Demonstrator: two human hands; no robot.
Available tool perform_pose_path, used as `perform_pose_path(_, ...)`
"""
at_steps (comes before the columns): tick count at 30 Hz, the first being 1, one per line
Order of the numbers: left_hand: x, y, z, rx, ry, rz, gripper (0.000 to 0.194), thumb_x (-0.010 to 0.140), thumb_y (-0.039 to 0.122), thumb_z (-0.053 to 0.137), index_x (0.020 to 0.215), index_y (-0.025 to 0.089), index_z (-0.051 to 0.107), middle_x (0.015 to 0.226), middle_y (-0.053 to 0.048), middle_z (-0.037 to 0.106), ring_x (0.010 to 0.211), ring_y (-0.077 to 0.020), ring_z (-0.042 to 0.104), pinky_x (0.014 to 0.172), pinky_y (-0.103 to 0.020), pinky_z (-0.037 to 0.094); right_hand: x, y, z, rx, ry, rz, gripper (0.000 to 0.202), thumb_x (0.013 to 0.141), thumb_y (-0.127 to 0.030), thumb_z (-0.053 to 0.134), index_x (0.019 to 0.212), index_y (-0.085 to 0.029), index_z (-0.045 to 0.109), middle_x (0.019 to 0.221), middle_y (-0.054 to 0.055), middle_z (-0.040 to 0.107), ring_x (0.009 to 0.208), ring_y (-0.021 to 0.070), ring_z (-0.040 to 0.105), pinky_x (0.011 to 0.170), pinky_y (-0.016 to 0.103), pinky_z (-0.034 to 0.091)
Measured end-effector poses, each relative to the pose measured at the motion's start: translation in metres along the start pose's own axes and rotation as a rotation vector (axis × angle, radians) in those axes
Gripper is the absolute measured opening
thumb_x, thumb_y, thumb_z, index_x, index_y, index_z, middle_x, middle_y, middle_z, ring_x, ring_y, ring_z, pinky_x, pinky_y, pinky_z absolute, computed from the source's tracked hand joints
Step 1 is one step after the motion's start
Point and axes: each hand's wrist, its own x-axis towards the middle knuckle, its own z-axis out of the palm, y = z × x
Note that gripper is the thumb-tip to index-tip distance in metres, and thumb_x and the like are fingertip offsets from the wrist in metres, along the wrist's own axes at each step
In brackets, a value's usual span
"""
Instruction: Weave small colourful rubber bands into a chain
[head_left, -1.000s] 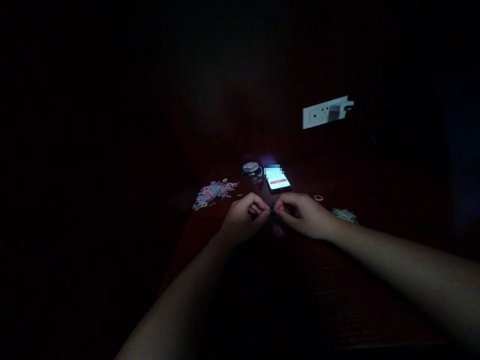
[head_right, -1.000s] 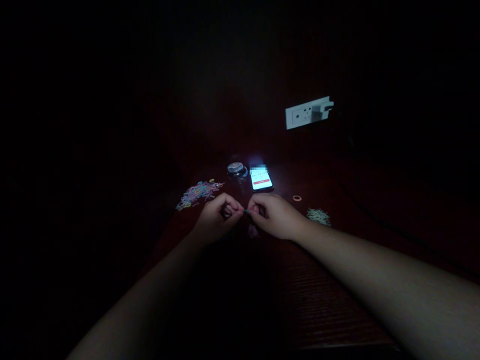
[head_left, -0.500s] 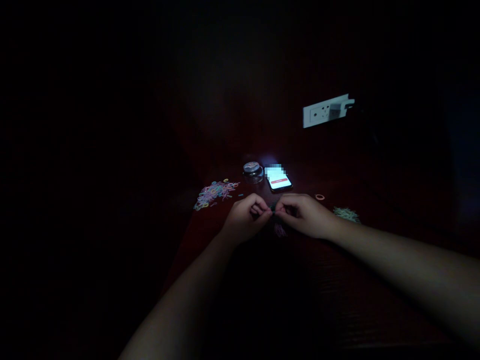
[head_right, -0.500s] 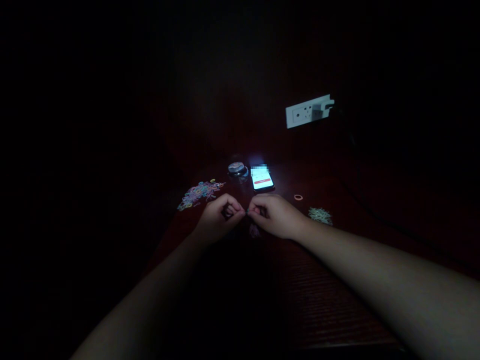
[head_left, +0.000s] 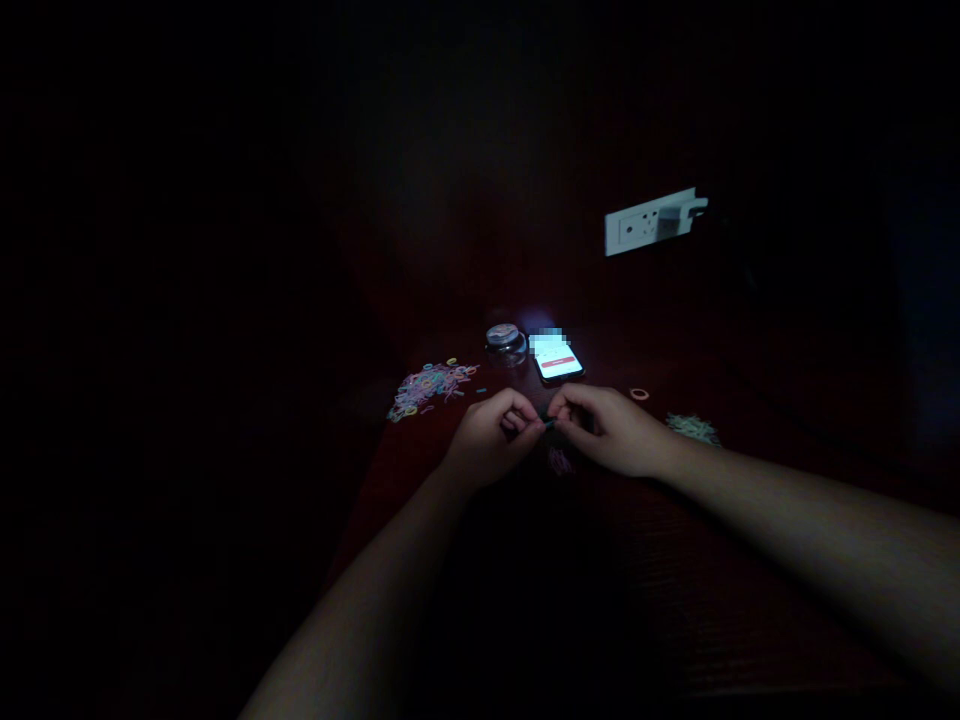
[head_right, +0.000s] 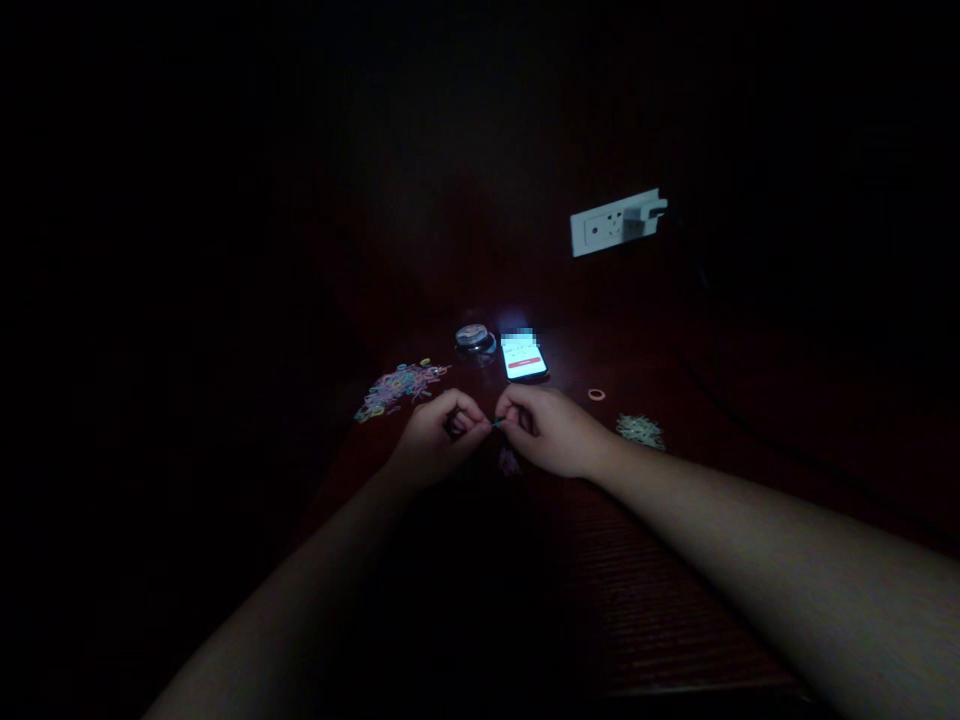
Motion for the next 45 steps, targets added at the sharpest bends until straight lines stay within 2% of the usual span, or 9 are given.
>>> perform_pose_path(6, -0.0001, -0.0004, 0.0, -0.002, -0.007, 0.009, 0.01, 0.08, 0.026, 0.064, 0.081, 0.017, 0.059, 0.068, 0.001, 0.061, 0.06, -0.0085, 0.054, 0.055, -0.019, 0.043, -0.0008, 0.002, 0.0024, 0.034, -0.037, -0.014, 0.007, 0.085, -0.024, 0.055, 0.086, -0.018, 0.058, 0.071, 0.0, 0.06, 0.06, 0.0116, 0.051, 0.054, 0.023, 0.038)
perform_pose_path(11, 0.0, 0.0004, 0.0001, 0.008, 0.0, 0.008, 0.01, 0.08, 0.026, 0.064, 0.081, 0.017, 0.059, 0.069, 0.001, 0.062, 0.06, -0.0083, 0.054, 0.055, -0.019, 0.043, -0.0002, 0.0043, 0.0025, 0.015, 0.005, -0.026, 0.008, 0.086, -0.021, 0.051, 0.085, -0.019, 0.058, 0.073, 0.0, 0.06, 0.064, 0.0125, 0.052, 0.057, 0.024, 0.039)
perform_pose_path(15, 0.0001, 0.001, -0.0004, 0.006, -0.007, 0.003, 0.01, 0.08, 0.026, 0.064, 0.081, 0.017, 0.058, 0.068, 0.001, 0.061, 0.059, -0.0083, 0.054, 0.055, -0.019, 0.043, -0.001, 0.0043, 0.0022, 0.038, -0.031, -0.011, 0.006, 0.085, -0.024, 0.055, 0.089, -0.019, 0.056, 0.072, -0.001, 0.059, 0.06, 0.0116, 0.051, 0.053, 0.023, 0.037)
perform_pose_path(21, -0.0001, 0.0, -0.0003, 0.007, -0.005, 0.007, 0.01, 0.08, 0.026, 0.064, 0.081, 0.017, 0.059, 0.069, 0.001, 0.061, 0.059, -0.0087, 0.054, 0.053, -0.02, 0.042, -0.0002, 0.0055, 0.0028, 0.01, -0.017, -0.033, 0.005, 0.085, -0.019, 0.052, 0.085, -0.019, 0.057, 0.073, 0.0, 0.06, 0.063, 0.0121, 0.052, 0.057, 0.024, 0.039)
perform_pose_path(27, 0.0002, -0.001, -0.0003, 0.007, -0.005, 0.01, 0.009, 0.08, 0.026, 0.064, 0.081, 0.018, 0.059, 0.069, 0.001, 0.061, 0.059, -0.0087, 0.054, 0.054, -0.02, 0.043, -0.0005, 0.0055, 0.0024, 0.036, -0.037, -0.029, 0.003, 0.084, -0.02, 0.054, 0.087, -0.019, 0.056, 0.071, -0.001, 0.058, 0.06, 0.0113, 0.051, 0.053, 0.023, 0.038)
perform_pose_path(39, -0.0006, -0.0008, -0.0036, 0.005, -0.084, 0.057, 0.013, 0.079, 0.026, 0.065, 0.087, 0.017, 0.06, 0.076, -0.001, 0.062, 0.065, -0.0094, 0.056, 0.059, -0.02, 0.045, 0.0001, 0.005, 0.0028, 0.018, -0.014, -0.012, 0.007, 0.086, -0.022, 0.053, 0.083, -0.018, 0.058, 0.07, -0.001, 0.059, 0.061, 0.0116, 0.052, 0.054, 0.023, 0.039)
perform_pose_path(45, 0.0005, -0.0002, -0.0038, 0.031, -0.069, 0.053, 0.007, 0.081, 0.022, 0.062, 0.085, 0.016, 0.061, 0.072, 0.0, 0.061, 0.061, -0.0087, 0.054, 0.057, -0.02, 0.044, -0.0001, 0.0056, 0.0032, 0.025, -0.021, -0.018, 0.005, 0.085, -0.021, 0.053, 0.082, -0.018, 0.057, 0.07, -0.001, 0.059, 0.06, 0.0111, 0.052, 0.054, 0.023, 0.038)
